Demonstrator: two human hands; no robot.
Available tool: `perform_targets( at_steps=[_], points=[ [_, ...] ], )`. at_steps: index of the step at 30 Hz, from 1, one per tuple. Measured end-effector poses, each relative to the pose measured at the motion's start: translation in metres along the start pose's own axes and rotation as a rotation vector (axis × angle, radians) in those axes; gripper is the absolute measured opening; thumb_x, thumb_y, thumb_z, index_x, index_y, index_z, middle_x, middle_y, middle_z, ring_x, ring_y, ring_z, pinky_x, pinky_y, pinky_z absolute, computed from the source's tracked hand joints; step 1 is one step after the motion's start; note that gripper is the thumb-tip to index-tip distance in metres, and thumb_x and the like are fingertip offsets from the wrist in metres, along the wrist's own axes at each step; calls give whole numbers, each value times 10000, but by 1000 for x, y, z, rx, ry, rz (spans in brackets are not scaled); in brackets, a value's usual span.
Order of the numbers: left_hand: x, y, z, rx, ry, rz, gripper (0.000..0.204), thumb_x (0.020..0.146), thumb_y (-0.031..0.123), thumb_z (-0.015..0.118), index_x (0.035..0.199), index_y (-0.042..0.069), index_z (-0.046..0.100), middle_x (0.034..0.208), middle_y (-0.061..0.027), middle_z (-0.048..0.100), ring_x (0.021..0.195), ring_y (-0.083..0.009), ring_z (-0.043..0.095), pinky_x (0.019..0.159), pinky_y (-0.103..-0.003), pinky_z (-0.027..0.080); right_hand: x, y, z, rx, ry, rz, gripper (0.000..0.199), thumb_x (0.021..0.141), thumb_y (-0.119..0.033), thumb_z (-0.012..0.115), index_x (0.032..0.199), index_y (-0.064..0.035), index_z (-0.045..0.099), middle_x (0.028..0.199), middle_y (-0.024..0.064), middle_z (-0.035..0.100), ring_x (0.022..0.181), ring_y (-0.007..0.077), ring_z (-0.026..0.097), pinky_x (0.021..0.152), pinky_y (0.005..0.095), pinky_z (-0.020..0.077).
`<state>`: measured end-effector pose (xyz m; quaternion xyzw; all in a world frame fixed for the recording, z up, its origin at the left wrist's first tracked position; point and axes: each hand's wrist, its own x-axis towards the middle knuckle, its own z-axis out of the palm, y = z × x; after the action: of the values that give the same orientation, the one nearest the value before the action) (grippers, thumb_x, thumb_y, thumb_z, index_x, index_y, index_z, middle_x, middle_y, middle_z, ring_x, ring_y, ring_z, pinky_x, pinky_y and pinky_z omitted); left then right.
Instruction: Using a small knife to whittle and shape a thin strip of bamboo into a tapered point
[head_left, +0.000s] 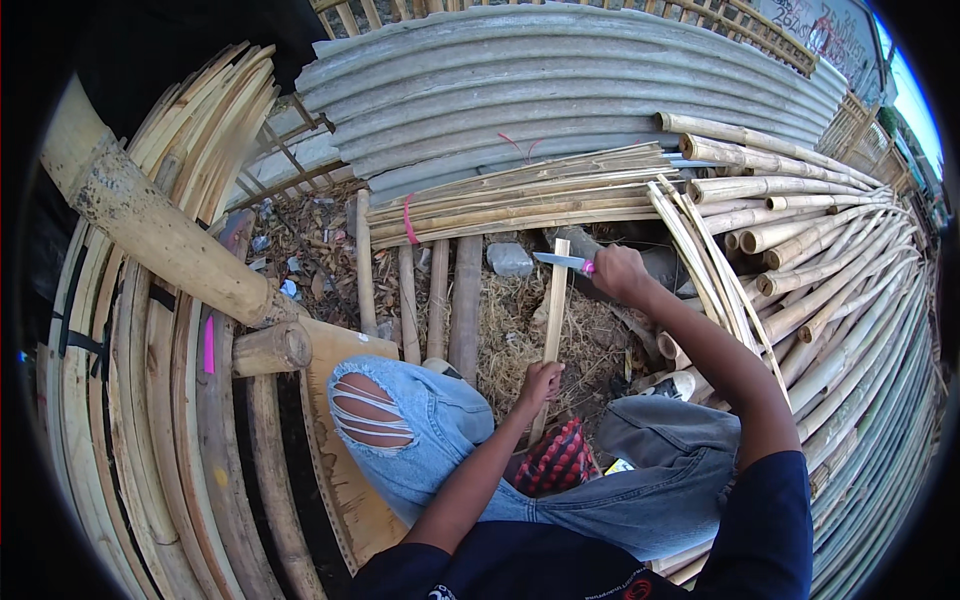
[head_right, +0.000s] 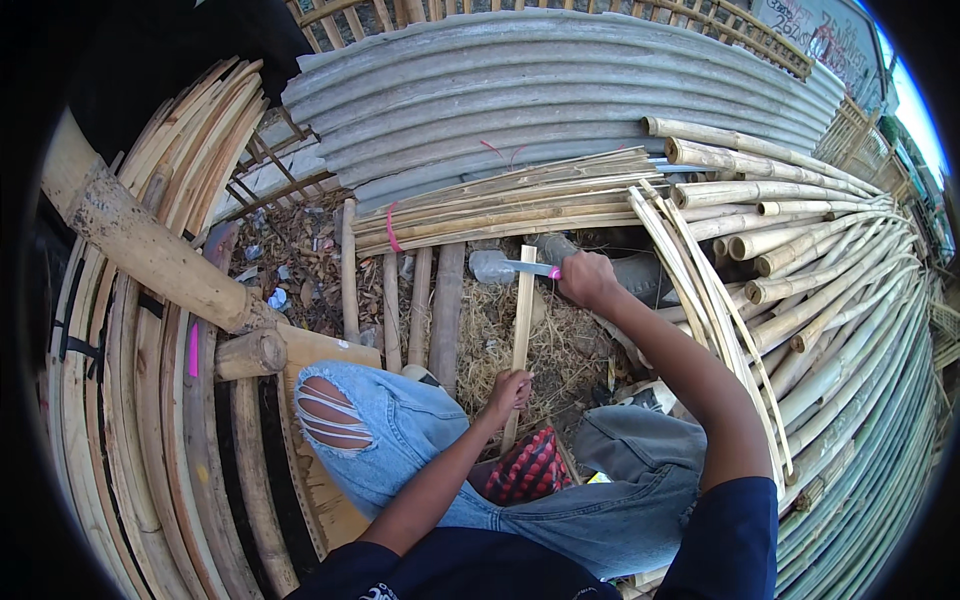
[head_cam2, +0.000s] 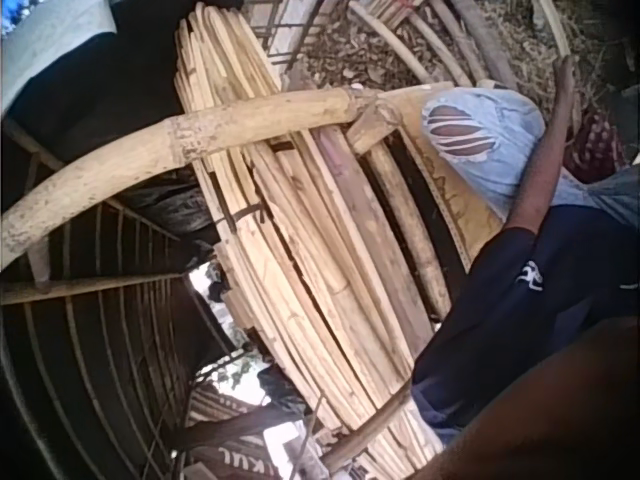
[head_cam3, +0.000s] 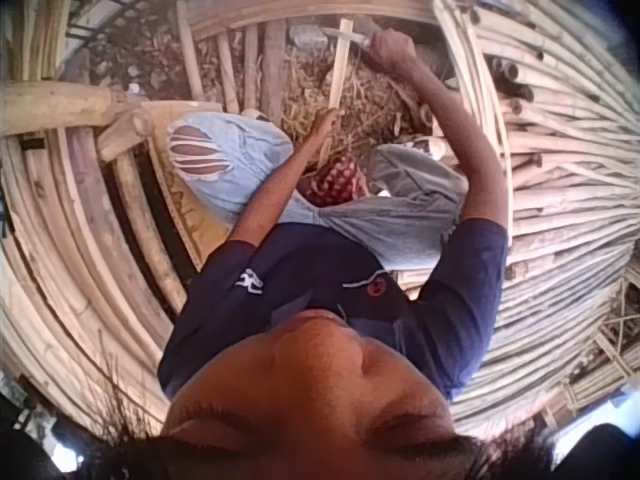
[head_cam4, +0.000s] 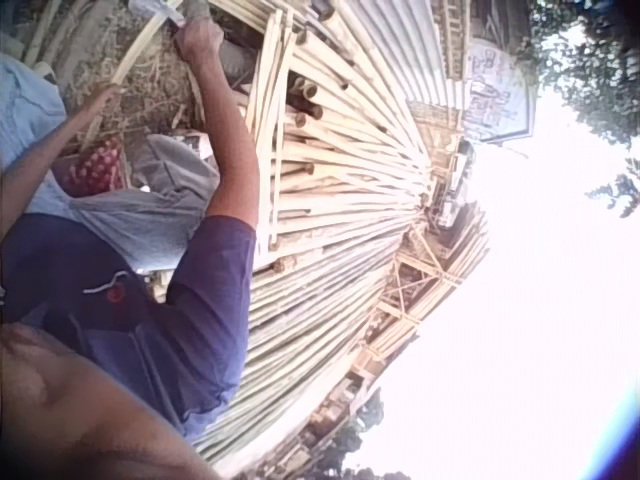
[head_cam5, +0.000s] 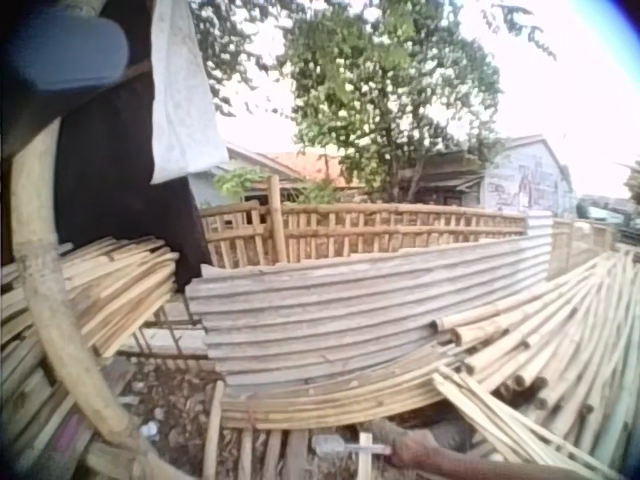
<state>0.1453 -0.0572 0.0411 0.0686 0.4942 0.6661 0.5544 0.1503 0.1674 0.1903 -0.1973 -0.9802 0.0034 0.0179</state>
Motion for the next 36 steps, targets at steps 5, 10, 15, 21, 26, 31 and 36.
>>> perform_targets(
  at_steps=[5,10,15,21,26,31,36],
  points=[
    [-1,1,1,10,-34,10,344,885,235,556,603,142,382,460,46,330,358,-61,292,356,-237,223,-15,-15,15,-26,-326,-240,281,783,-252,560,684,-13,670,691,233,651,668,368,675,624,473,545],
    [-3,-3,-1,14,-47,-38,354,888,251,562,599,145,388,458,53,331,357,-58,290,354,-236,224,38,55,-35,111,289,303,338,864,-266,512,750,36,614,732,241,647,729,398,662,633,500,533],
    [2,-2,-7,-47,-32,-49,348,868,213,584,598,141,377,451,44,335,342,-65,292,337,-239,235,66,128,-31,277,273,232,345,830,-248,517,719,64,614,738,305,608,729,449,617,681,525,488],
    [6,-2,-14,-78,-121,-62,367,858,223,581,583,141,352,443,38,319,333,-72,279,334,-243,223,-29,11,22,164,-223,-160,292,782,-251,558,709,21,638,738,270,629,731,421,638,692,496,522],
    [10,-1,-20,-142,-207,-122,381,868,219,562,570,147,334,424,31,295,327,-82,261,332,-248,208,-44,-11,33,80,-335,-216,275,776,-252,569,692,-3,647,720,244,640,700,399,654,641,487,530],
    [11,3,-21,-162,-248,-125,395,900,216,503,559,147,315,418,28,267,324,-86,231,336,-249,190,-32,0,48,100,-140,-61,257,772,-251,583,677,-24,659,688,214,644,658,384,656,606,466,536],
    [10,3,-25,-146,-292,-185,381,909,208,484,570,146,323,420,31,255,330,-81,220,350,-247,191,-31,-10,41,-47,-530,-485,236,746,-254,599,654,-45,657,645,176,642,620,352,659,578,438,539]
  ],
)
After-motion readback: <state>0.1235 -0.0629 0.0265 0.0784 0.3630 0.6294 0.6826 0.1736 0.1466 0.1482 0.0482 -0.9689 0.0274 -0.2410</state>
